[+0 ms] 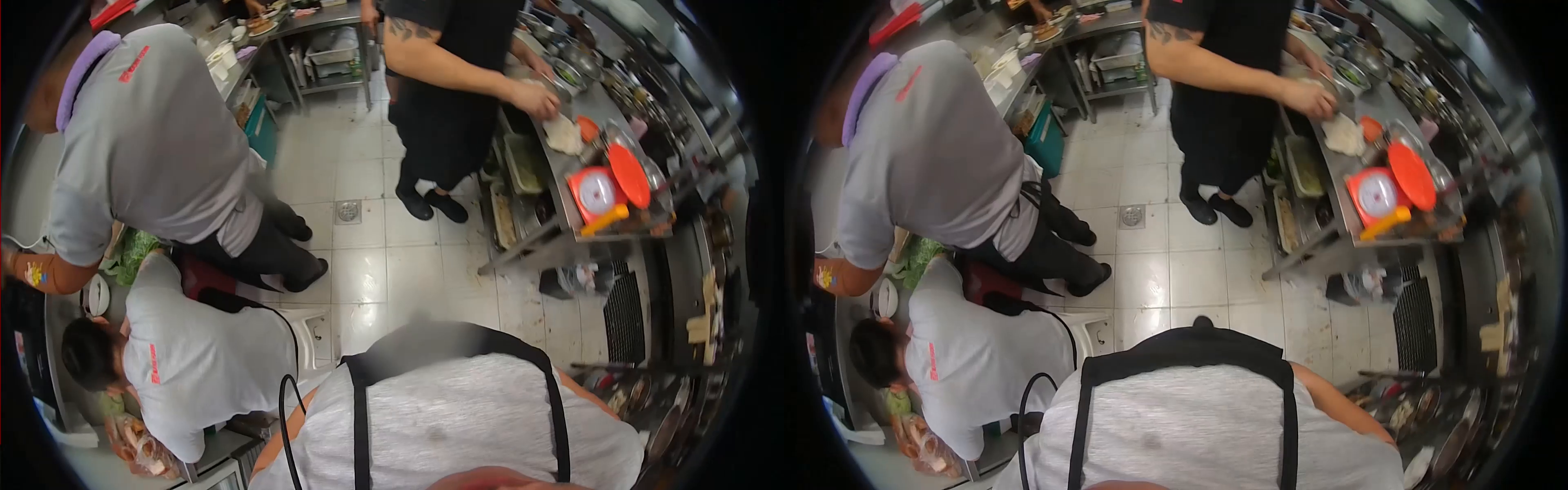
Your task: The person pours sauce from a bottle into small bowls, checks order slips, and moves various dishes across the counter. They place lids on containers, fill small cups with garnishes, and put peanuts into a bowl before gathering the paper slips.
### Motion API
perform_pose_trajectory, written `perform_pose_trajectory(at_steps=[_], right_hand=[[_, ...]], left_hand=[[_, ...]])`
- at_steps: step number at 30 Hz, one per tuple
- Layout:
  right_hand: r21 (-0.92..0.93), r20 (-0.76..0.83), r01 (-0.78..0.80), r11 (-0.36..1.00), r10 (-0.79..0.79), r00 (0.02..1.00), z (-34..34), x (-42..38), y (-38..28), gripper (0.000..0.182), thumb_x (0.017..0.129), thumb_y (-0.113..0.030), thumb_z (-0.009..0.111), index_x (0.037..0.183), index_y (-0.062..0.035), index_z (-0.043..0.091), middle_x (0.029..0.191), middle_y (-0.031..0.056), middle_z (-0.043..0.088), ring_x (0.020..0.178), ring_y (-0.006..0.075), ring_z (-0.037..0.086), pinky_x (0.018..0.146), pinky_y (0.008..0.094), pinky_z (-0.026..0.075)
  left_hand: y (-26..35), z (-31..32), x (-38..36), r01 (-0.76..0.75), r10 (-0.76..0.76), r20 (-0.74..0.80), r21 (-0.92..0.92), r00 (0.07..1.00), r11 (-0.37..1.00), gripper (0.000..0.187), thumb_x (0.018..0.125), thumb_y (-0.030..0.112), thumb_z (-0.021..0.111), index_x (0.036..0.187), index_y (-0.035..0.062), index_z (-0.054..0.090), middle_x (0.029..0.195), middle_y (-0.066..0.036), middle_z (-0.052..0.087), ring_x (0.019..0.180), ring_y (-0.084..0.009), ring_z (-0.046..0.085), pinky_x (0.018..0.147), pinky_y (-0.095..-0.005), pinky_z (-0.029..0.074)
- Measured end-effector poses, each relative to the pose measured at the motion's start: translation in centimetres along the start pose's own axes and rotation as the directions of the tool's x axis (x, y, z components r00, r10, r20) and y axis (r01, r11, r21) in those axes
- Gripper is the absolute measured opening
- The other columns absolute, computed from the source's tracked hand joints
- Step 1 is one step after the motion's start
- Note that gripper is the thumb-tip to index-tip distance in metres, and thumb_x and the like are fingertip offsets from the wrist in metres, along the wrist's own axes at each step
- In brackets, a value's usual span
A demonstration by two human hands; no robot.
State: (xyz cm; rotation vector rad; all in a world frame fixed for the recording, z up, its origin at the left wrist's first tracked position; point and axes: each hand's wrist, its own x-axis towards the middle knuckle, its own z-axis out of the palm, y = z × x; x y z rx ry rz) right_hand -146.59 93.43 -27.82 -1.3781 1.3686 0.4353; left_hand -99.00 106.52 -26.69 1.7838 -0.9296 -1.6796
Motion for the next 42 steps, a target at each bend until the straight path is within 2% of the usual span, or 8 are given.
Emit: perform_pose_trajectory(at_steps=[6,8,10,15,21,26,34,42], right_hand=[[-0.145,0.321,0.707,0.693,-0.642,0.696,-12.4,7.5,-15.9,0.022,0.077,-0.015,0.050,0.091,0.0013,0.057,0.084,0.0034,0.059,0.077,0.0127,0.051,0.073,0.0258,0.039],[-0.194,0.564,0.468,0.862,-0.292,0.772,-14.9,9.2,-24.5,0.024,0.076,-0.020,0.049,0.091,-0.0033,0.057,0.082,0.0079,0.060,0.072,0.0200,0.053,0.069,0.0329,0.041],[-0.621,0.626,0.597,0.507,-0.137,0.768,-17.7,12.0,-32.7,0.024,0.076,-0.024,0.048,0.089,-0.0051,0.056,0.078,0.0124,0.059,0.070,0.0258,0.055,0.066,0.0362,0.042],[-0.460,0.070,0.718,0.523,-0.784,0.616,-19.5,17.2,-54.1,0.025,0.078,-0.027,0.045,0.087,-0.0051,0.052,0.078,0.0159,0.056,0.073,0.0321,0.053,0.064,0.0391,0.042],[-0.294,0.244,0.781,0.551,-0.747,0.619,-25.0,21.7,-68.2,0.029,0.075,-0.023,0.051,0.098,-0.0059,0.051,0.086,0.0133,0.058,0.080,0.0273,0.055,0.070,0.0342,0.043],[-0.284,-0.130,0.650,0.705,-0.700,0.702,-33.3,29.9,-70.8,0.031,0.074,-0.022,0.054,0.100,-0.0064,0.051,0.084,0.0125,0.058,0.077,0.0242,0.055,0.068,0.0321,0.043],[-0.119,-0.119,0.450,0.885,-0.463,0.878,-47.8,42.6,-77.1,0.031,0.075,-0.020,0.054,0.099,-0.0022,0.050,0.074,0.0059,0.055,0.069,0.0144,0.053,0.061,0.0253,0.042],[-0.423,0.214,0.806,0.415,-0.819,0.533,-51.3,52.9,-99.6,0.032,0.072,-0.025,0.053,0.098,-0.0065,0.052,0.091,0.0146,0.057,0.084,0.0283,0.054,0.072,0.0354,0.043]], left_hand=[[5.6,-5.3,5.5,0.012,-0.039,-0.168,-0.155,0.985,0.988,0.030,0.083,0.029,0.047,0.096,0.0022,0.051,0.084,-0.008,0.054,0.077,-0.0136,0.049,0.069,-0.0258,0.039],[6.4,-7.4,7.5,0.019,-0.059,-0.204,-0.193,0.977,0.981,0.030,0.083,0.029,0.047,0.096,0.0026,0.050,0.084,-0.007,0.054,0.077,-0.0127,0.049,0.069,-0.0251,0.039],[7.0,-9.9,9.9,0.019,-0.069,-0.221,-0.221,0.973,0.975,0.030,0.083,0.029,0.048,0.097,0.0030,0.050,0.084,-0.006,0.054,0.077,-0.0119,0.049,0.069,-0.0245,0.039],[9.1,-18.8,17.0,-0.022,-0.029,-0.223,-0.225,0.974,0.974,0.029,0.083,0.029,0.048,0.097,0.0040,0.050,0.083,-0.004,0.053,0.076,-0.0098,0.048,0.068,-0.0228,0.039],[22.2,-29.8,23.6,-0.005,-0.066,-0.219,-0.307,0.973,0.952,0.034,0.083,0.036,0.046,0.100,0.0053,0.049,0.081,-0.004,0.053,0.071,-0.0089,0.048,0.063,-0.0214,0.040],[23.0,-34.5,30.0,-0.041,-0.110,-0.442,-0.318,0.890,0.947,0.034,0.084,0.036,0.045,0.098,0.0057,0.050,0.076,-0.005,0.054,0.065,-0.0102,0.049,0.059,-0.0228,0.041],[24.8,-44.3,43.5,-0.027,-0.078,-0.384,-0.261,0.920,0.965,0.031,0.083,0.029,0.047,0.096,0.0013,0.049,0.078,-0.008,0.055,0.069,-0.0143,0.051,0.063,-0.0265,0.041],[35.2,-54.0,51.3,-0.204,-0.010,-0.586,-0.299,0.810,0.932,0.030,0.081,0.023,0.052,0.098,-0.0003,0.044,0.078,-0.009,0.054,0.071,-0.0190,0.053,0.063,-0.0305,0.043]])
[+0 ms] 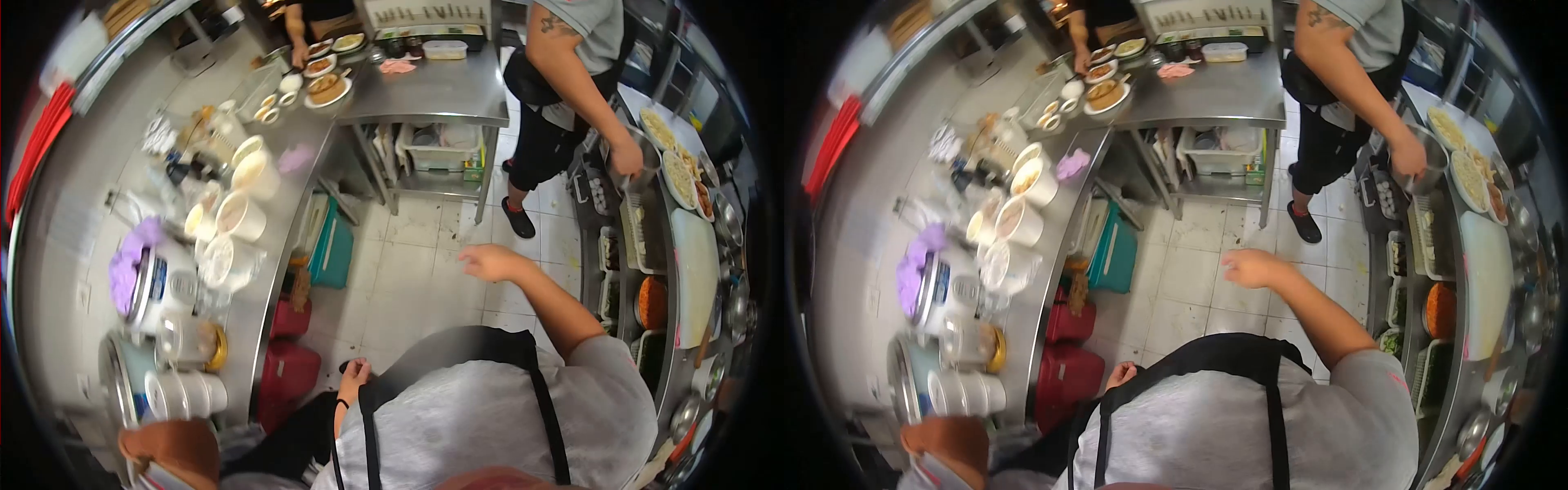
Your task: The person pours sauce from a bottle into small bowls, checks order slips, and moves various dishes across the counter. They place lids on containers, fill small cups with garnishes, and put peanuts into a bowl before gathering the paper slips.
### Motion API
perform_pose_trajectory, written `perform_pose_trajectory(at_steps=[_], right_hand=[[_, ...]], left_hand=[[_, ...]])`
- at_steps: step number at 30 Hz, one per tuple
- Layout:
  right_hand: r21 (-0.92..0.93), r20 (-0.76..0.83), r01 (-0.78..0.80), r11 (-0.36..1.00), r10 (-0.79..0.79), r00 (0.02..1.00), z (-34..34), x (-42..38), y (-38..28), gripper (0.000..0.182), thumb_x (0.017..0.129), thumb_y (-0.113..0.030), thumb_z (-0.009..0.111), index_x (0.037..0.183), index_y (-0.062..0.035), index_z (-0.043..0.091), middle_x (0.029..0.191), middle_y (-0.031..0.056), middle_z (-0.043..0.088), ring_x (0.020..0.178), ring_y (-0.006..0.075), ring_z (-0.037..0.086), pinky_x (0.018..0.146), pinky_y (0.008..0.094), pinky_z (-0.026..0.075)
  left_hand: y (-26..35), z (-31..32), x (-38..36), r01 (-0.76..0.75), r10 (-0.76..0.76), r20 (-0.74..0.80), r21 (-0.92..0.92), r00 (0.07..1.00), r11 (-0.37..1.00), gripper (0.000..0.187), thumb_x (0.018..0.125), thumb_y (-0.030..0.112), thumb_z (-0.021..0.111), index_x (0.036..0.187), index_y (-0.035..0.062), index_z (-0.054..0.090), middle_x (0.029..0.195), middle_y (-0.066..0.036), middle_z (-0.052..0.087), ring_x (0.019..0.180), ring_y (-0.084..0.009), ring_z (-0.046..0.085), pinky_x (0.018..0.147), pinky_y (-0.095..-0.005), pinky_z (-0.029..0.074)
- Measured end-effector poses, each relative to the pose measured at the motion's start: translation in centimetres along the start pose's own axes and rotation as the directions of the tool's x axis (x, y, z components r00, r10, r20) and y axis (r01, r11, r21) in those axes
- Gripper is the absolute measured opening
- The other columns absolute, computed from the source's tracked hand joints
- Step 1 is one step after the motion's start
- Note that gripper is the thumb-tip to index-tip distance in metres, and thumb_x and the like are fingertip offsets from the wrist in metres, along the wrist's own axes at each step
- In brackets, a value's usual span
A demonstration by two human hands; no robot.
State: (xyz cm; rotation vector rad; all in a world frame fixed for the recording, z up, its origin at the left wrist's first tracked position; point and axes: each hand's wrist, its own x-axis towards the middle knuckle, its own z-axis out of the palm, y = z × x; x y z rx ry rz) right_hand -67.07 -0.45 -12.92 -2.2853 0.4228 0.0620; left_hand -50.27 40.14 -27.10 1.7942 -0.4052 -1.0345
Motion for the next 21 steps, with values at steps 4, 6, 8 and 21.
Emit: perform_pose_trajectory(at_steps=[4,6,8,21], right_hand=[[0.222,0.203,0.001,0.975,-0.047,0.978,-1.3,5.9,-1.5,0.035,0.073,-0.028,0.052,0.102,-0.0087,0.052,0.100,0.0137,0.054,0.093,0.0282,0.051,0.077,0.0371,0.040],[0.063,0.205,0.054,0.997,-0.066,0.977,-1.3,7.9,-0.2,0.036,0.072,-0.029,0.051,0.101,-0.0079,0.052,0.101,0.0145,0.054,0.093,0.0287,0.051,0.077,0.0376,0.040],[0.038,0.156,-0.088,0.995,0.081,0.984,-3.0,7.7,1.3,0.037,0.072,-0.030,0.052,0.101,-0.0068,0.052,0.101,0.0153,0.054,0.093,0.0292,0.051,0.077,0.0377,0.040],[0.476,-0.198,-0.656,0.585,0.799,0.568,-9.5,0.1,11.4,0.040,0.073,-0.032,0.052,0.102,-0.0054,0.052,0.098,0.0152,0.056,0.092,0.0274,0.052,0.078,0.0342,0.040]], left_hand=[[3.9,-0.7,8.2,-0.075,0.086,-0.015,0.358,0.996,0.931,0.034,0.079,0.025,0.054,0.098,-0.0009,0.045,0.082,-0.012,0.055,0.073,-0.0209,0.054,0.065,-0.0319,0.043],[6.0,-0.8,13.8,-0.034,-0.003,0.080,0.451,0.997,0.892,0.035,0.079,0.025,0.055,0.100,-0.0010,0.045,0.084,-0.013,0.055,0.075,-0.0222,0.054,0.066,-0.0325,0.043],[8.5,-0.9,19.2,-0.049,-0.057,0.176,0.544,0.983,0.837,0.037,0.078,0.025,0.055,0.102,-0.0011,0.044,0.086,-0.014,0.055,0.076,-0.0234,0.054,0.067,-0.0331,0.043],[37.0,9.6,42.7,-0.564,0.191,0.534,0.736,0.824,0.375,0.041,0.076,0.021,0.054,0.111,0.0009,0.043,0.093,-0.019,0.054,0.080,-0.0303,0.053,0.070,-0.0367,0.042]])
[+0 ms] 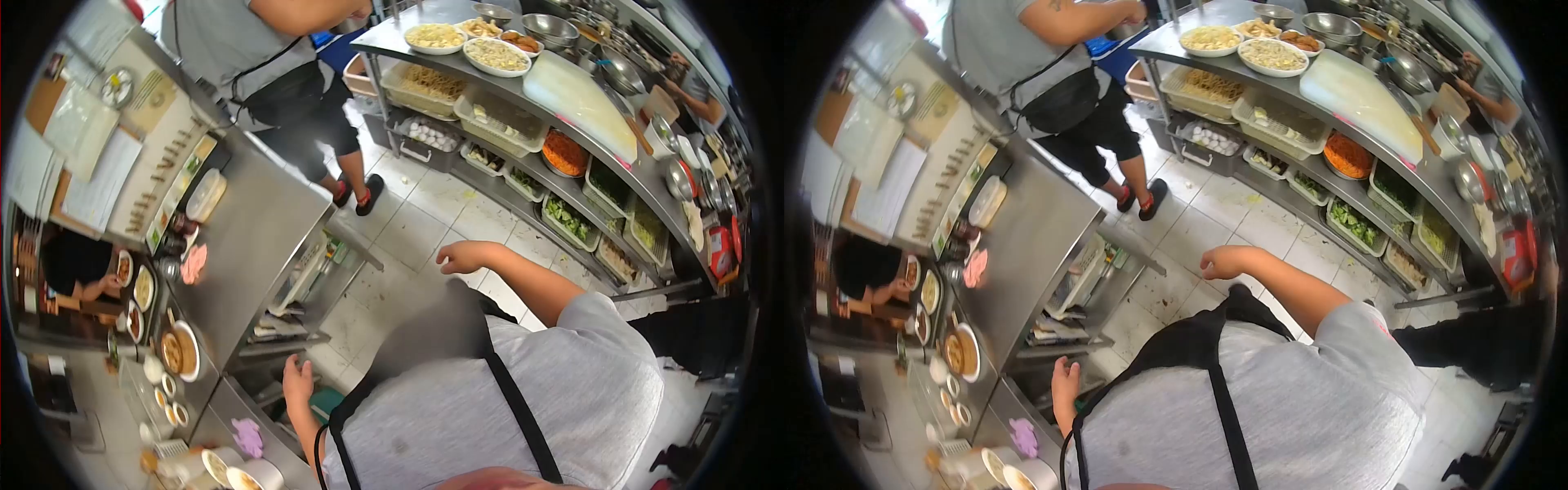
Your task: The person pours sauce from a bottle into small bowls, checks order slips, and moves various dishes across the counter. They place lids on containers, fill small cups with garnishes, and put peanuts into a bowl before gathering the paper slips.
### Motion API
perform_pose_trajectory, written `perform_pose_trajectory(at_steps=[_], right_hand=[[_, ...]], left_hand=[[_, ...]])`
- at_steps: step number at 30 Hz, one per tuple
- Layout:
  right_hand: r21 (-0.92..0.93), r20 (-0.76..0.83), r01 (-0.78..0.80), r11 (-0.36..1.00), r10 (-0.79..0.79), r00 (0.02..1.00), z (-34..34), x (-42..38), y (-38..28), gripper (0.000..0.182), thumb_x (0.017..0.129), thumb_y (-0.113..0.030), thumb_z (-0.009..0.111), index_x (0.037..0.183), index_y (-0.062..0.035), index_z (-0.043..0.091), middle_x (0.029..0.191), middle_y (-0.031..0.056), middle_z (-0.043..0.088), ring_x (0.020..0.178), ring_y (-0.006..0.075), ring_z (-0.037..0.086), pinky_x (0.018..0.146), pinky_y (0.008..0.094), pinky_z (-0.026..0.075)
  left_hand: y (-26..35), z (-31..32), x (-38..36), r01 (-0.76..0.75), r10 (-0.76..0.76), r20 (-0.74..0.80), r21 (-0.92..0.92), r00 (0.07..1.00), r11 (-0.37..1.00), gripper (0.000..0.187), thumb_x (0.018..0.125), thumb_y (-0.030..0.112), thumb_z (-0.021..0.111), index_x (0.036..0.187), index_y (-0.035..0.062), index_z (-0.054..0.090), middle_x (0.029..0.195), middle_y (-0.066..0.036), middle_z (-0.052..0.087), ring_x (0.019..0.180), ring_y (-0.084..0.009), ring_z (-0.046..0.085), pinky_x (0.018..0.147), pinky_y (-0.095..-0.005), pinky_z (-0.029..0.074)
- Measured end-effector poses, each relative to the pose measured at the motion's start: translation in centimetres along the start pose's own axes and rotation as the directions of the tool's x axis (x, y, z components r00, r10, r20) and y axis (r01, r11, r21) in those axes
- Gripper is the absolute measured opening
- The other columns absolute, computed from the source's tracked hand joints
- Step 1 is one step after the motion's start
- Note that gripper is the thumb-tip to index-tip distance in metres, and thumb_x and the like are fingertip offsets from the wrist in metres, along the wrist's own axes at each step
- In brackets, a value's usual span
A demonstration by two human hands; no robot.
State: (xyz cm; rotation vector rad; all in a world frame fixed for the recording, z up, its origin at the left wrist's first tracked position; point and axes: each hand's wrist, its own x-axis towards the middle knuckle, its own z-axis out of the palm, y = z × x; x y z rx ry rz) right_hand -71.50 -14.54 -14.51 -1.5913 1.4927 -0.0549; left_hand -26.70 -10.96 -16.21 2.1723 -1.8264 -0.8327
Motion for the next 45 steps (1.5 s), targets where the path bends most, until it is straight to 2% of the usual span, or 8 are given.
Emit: perform_pose_trajectory(at_steps=[9,13,15,21,27,33,35,45], right_hand=[[0.487,-0.295,-0.030,0.873,0.197,0.935,-16.2,0.5,12.9,0.032,0.078,-0.023,0.051,0.105,-0.0041,0.050,0.085,0.0041,0.056,0.069,0.0112,0.054,0.062,0.0250,0.044],[0.685,-0.550,0.055,0.726,0.466,0.693,-28.9,1.2,17.9,0.031,0.080,-0.027,0.046,0.101,-0.0045,0.049,0.076,0.0047,0.055,0.054,0.0105,0.053,0.046,0.0210,0.041],[0.830,-0.486,0.061,0.554,0.667,0.565,-34.3,1.9,19.4,0.026,0.082,-0.022,0.041,0.100,-0.0045,0.045,0.075,0.0070,0.055,0.057,0.0130,0.055,0.046,0.0251,0.044],[0.966,-0.225,0.253,0.054,0.654,0.722,-38.8,7.5,24.6,0.027,0.082,-0.019,0.036,0.105,-0.0041,0.035,0.082,0.0151,0.054,0.060,0.0249,0.058,0.047,0.0327,0.048],[0.922,-0.334,0.369,0.120,0.729,0.597,-38.2,9.1,22.7,0.040,0.082,-0.024,0.039,0.112,-0.0070,0.019,0.087,0.0197,0.051,0.060,0.0291,0.059,0.044,0.0348,0.048],[0.781,-0.517,-0.175,0.600,0.777,0.359,-45.0,2.0,29.3,0.028,0.079,-0.029,0.045,0.084,-0.0021,0.052,0.060,0.0119,0.056,0.047,0.0170,0.055,0.039,0.0281,0.044],[0.863,-0.498,0.099,0.496,0.801,0.333,-48.2,3.3,30.8,0.025,0.080,-0.024,0.045,0.085,0.0001,0.049,0.068,0.0132,0.058,0.050,0.0178,0.056,0.040,0.0268,0.044],[0.940,-0.280,0.309,0.147,0.849,0.449,-53.0,9.7,38.5,0.022,0.079,-0.009,0.033,0.095,-0.0008,0.044,0.075,0.0106,0.054,0.055,0.0160,0.052,0.045,0.0262,0.044]], left_hand=[[13.8,7.0,12.4,-0.162,0.189,0.333,-0.106,0.924,0.981,0.045,0.075,0.025,0.054,0.112,0.0023,0.042,0.088,-0.019,0.056,0.078,-0.0277,0.055,0.070,-0.0335,0.042],[17.7,8.8,17.3,-0.069,0.130,0.395,-0.164,0.909,0.984,0.044,0.076,0.025,0.054,0.111,0.0022,0.042,0.087,-0.018,0.057,0.078,-0.0242,0.055,0.069,-0.0318,0.042],[20.8,9.5,20.8,-0.084,0.156,0.396,-0.193,0.905,0.978,0.042,0.076,0.023,0.054,0.111,0.0021,0.042,0.085,-0.017,0.057,0.077,-0.0228,0.055,0.069,-0.0312,0.042],[41.5,11.1,32.2,-0.264,0.452,0.379,-0.454,0.807,0.851,0.032,0.079,0.014,0.049,0.107,0.0003,0.044,0.078,-0.007,0.054,0.069,-0.0114,0.051,0.062,-0.0242,0.042],[65.1,17.5,40.3,0.200,0.514,0.610,-0.739,0.603,0.643,0.043,0.085,0.029,0.041,0.120,0.0094,0.026,0.082,-0.009,0.053,0.068,-0.0172,0.055,0.059,-0.0272,0.044],[71.5,24.4,38.5,0.348,0.388,0.841,-0.516,0.376,0.783,0.052,0.082,0.043,0.041,0.117,0.0100,0.022,0.087,-0.013,0.052,0.064,-0.0191,0.055,0.057,-0.0303,0.044],[72.1,25.6,36.2,0.285,0.437,0.818,-0.550,0.374,0.785,0.048,0.083,0.040,0.041,0.115,0.0094,0.021,0.086,-0.013,0.052,0.062,-0.0189,0.055,0.056,-0.0304,0.044],[73.3,26.5,33.7,0.164,0.511,0.738,-0.626,0.442,0.763,0.030,0.080,0.013,0.032,0.108,0.0092,0.024,0.084,-0.013,0.055,0.060,-0.0176,0.057,0.050,-0.0276,0.045]])
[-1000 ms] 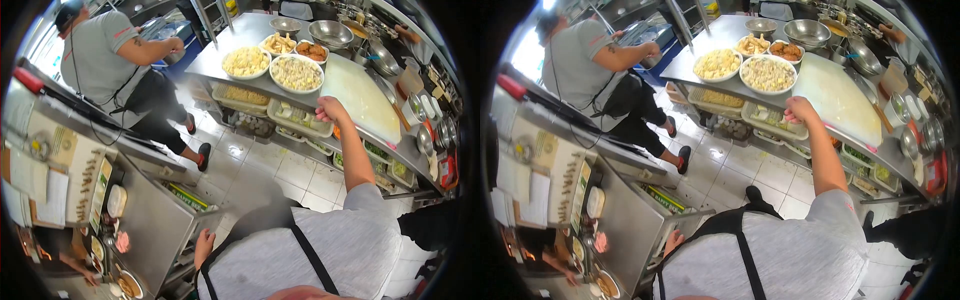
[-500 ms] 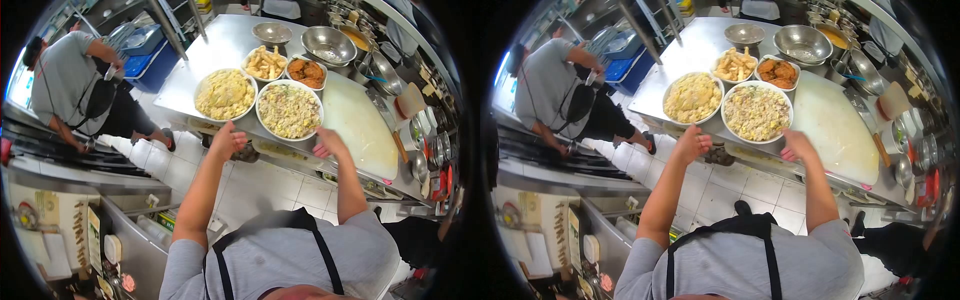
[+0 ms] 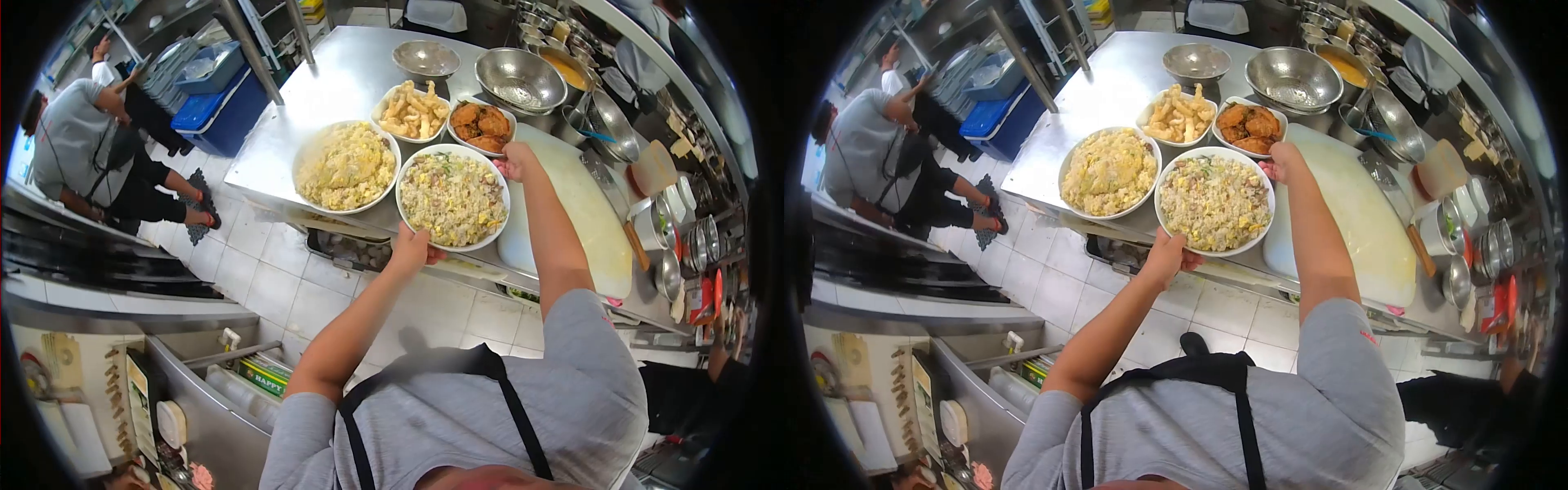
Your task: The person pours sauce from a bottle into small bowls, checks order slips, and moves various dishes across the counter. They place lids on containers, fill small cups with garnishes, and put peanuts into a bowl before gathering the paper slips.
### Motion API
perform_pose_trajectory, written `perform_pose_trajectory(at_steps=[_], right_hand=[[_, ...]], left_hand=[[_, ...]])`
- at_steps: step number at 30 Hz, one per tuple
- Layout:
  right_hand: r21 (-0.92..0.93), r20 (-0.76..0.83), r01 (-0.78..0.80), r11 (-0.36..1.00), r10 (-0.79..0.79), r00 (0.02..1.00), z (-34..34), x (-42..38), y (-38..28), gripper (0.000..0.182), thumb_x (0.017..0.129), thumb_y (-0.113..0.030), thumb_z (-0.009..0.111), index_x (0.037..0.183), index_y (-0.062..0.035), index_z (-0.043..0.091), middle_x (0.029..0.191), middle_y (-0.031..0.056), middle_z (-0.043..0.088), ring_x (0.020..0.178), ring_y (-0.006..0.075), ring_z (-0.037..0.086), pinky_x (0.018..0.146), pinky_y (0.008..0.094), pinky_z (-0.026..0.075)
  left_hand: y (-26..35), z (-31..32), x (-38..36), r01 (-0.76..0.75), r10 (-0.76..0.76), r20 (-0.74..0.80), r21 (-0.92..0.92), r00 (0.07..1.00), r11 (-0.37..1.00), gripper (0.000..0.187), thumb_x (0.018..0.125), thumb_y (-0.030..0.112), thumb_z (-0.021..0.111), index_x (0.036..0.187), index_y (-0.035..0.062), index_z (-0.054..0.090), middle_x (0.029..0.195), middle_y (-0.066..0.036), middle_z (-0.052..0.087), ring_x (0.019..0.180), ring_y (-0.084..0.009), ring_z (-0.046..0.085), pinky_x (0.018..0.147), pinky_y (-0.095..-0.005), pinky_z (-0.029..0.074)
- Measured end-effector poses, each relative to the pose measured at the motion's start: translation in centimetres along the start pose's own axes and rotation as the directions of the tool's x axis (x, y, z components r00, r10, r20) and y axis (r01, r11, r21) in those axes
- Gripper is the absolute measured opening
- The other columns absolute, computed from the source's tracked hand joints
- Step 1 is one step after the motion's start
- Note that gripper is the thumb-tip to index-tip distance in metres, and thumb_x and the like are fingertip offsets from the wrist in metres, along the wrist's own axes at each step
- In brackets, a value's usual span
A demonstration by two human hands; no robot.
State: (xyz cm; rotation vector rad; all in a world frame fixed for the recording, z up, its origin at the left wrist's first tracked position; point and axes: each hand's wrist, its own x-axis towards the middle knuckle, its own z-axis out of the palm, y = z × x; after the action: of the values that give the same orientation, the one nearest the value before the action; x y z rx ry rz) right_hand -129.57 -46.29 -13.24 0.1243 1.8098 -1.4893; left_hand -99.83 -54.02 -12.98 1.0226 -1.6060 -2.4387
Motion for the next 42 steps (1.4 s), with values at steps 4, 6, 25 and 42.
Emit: perform_pose_trajectory(at_steps=[4,6,25,42], right_hand=[[0.172,-0.117,0.087,0.981,-0.067,0.991,2.5,1.5,1.0,0.028,0.076,-0.003,0.030,0.101,0.0008,0.042,0.077,0.0137,0.053,0.055,0.0192,0.053,0.045,0.0279,0.046],[0.188,-0.197,0.118,0.975,-0.081,0.977,2.4,2.0,0.9,0.029,0.075,-0.001,0.029,0.101,0.0010,0.042,0.078,0.0142,0.053,0.055,0.0199,0.053,0.045,0.0282,0.047],[-0.169,0.259,0.484,0.858,-0.436,0.862,-0.7,-19.4,-0.9,0.044,0.073,-0.002,0.045,0.114,-0.0051,0.032,0.089,0.0104,0.052,0.059,0.0158,0.054,0.041,0.0226,0.043],[-0.239,0.889,0.799,0.552,0.456,-0.049,37.6,-45.9,22.5,0.037,0.076,-0.002,0.038,0.113,-0.0031,0.034,0.084,0.0087,0.053,0.055,0.0127,0.054,0.046,0.0210,0.047]], left_hand=[[-0.4,-0.5,-0.6,-0.020,0.021,0.028,-0.010,0.999,1.000,0.033,0.080,0.012,0.031,0.111,0.0083,0.023,0.086,-0.013,0.054,0.061,-0.0178,0.057,0.052,-0.0286,0.046],[-0.6,-0.2,-0.6,-0.003,0.003,0.008,-0.027,1.000,1.000,0.033,0.080,0.012,0.031,0.112,0.0080,0.023,0.086,-0.014,0.054,0.062,-0.0180,0.058,0.052,-0.0290,0.046],[0.8,-2.6,1.4,-0.011,0.007,0.174,0.019,0.985,1.000,0.043,0.083,0.033,0.039,0.113,0.0021,0.034,0.084,-0.017,0.049,0.058,-0.0210,0.055,0.046,-0.0310,0.047],[-18.5,-19.8,-50.6,-0.392,0.211,-0.819,-0.018,0.533,0.920,0.036,0.084,0.027,0.033,0.115,0.0089,0.036,0.084,-0.007,0.050,0.057,-0.0118,0.052,0.045,-0.0219,0.046]])
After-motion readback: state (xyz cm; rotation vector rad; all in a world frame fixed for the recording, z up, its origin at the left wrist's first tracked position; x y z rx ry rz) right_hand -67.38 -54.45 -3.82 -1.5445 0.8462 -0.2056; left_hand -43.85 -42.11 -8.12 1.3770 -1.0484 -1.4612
